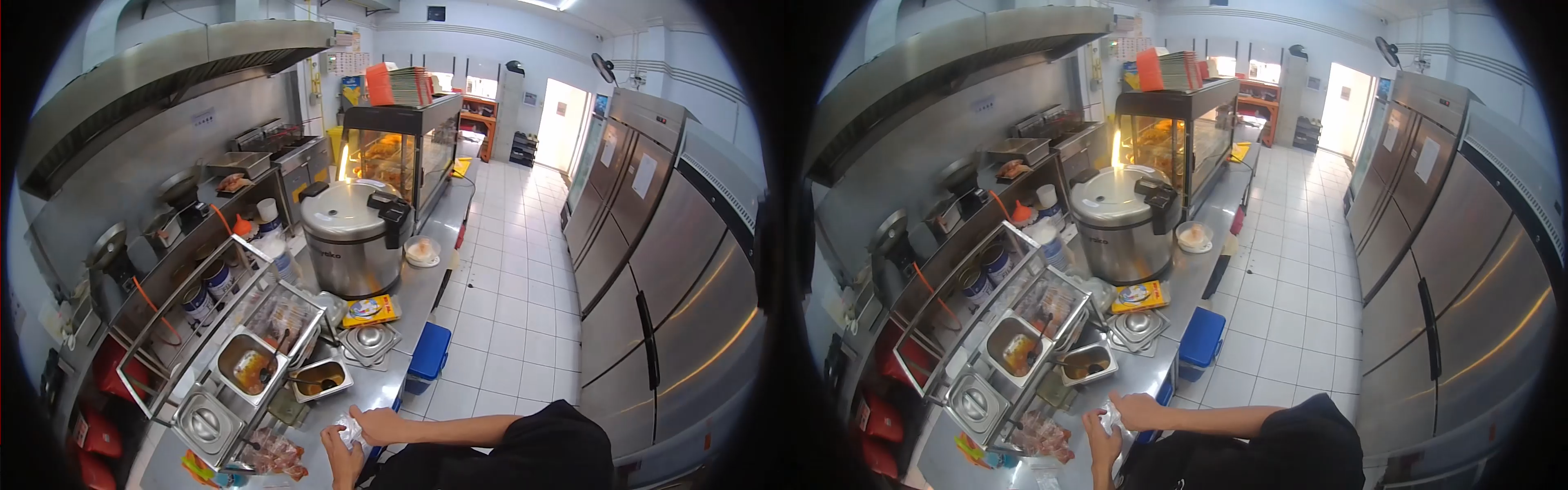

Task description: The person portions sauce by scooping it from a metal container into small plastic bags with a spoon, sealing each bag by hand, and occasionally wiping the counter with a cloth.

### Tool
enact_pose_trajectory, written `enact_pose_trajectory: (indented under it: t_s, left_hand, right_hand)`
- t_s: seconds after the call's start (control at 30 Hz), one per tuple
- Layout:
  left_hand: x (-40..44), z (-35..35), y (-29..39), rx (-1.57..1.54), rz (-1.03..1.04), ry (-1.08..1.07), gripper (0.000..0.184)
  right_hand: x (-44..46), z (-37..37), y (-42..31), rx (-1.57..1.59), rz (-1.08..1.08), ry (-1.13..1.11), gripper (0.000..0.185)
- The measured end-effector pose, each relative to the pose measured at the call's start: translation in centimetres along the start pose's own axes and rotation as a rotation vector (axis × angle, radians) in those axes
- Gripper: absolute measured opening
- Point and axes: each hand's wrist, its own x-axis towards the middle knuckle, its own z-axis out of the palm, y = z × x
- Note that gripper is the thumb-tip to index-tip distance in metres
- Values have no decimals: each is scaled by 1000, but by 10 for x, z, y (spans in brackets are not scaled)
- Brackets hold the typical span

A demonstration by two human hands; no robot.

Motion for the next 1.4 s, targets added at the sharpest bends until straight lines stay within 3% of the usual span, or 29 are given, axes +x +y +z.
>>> enact_pose_trajectory:
  t_s: [0.13, 0.23, 0.33, 0.5, 0.57, 0.67, 0.73, 0.93, 1.17, 1.27, 1.4]
  left_hand:
    - [3, -33, 15, -18, 243, -69, 54]
    - [-7, -56, 60, 259, 285, -107, 61]
    - [-8, -43, 38, 231, 237, -27, 62]
    - [-11, -35, -1, 288, 203, 85, 31]
    - [-9, -48, -2, 264, 133, 99, 31]
    - [-6, -71, 4, 201, -9, 217, 31]
    - [-13, -74, -6, 130, -105, 255, 31]
    - [-24, -69, -15, 94, 41, 149, 42]
    - [-20, -54, -17, 49, 119, 147, 46]
    - [-14, -46, -19, 63, 150, 106, 46]
    - [-7, -47, -19, 77, 119, -2, 46]
  right_hand:
    - [14, 3, -11, 201, -25, -171, 51]
    - [23, 17, 4, 399, -7, -247, 51]
    - [32, 12, 3, 503, 9, -347, 51]
    - [40, 5, -6, 474, -129, -364, 43]
    - [47, -15, -23, 480, -73, -374, 37]
    - [52, -30, -39, 600, -222, -191, 26]
    - [56, -33, -42, 507, -454, -260, 27]
    - [46, -22, -59, 348, -635, -490, 35]
    - [56, -33, -58, 101, -688, -651, 42]
    - [67, -41, -56, 62, -597, -792, 47]
    - [63, -28, -47, 16, -612, -703, 54]
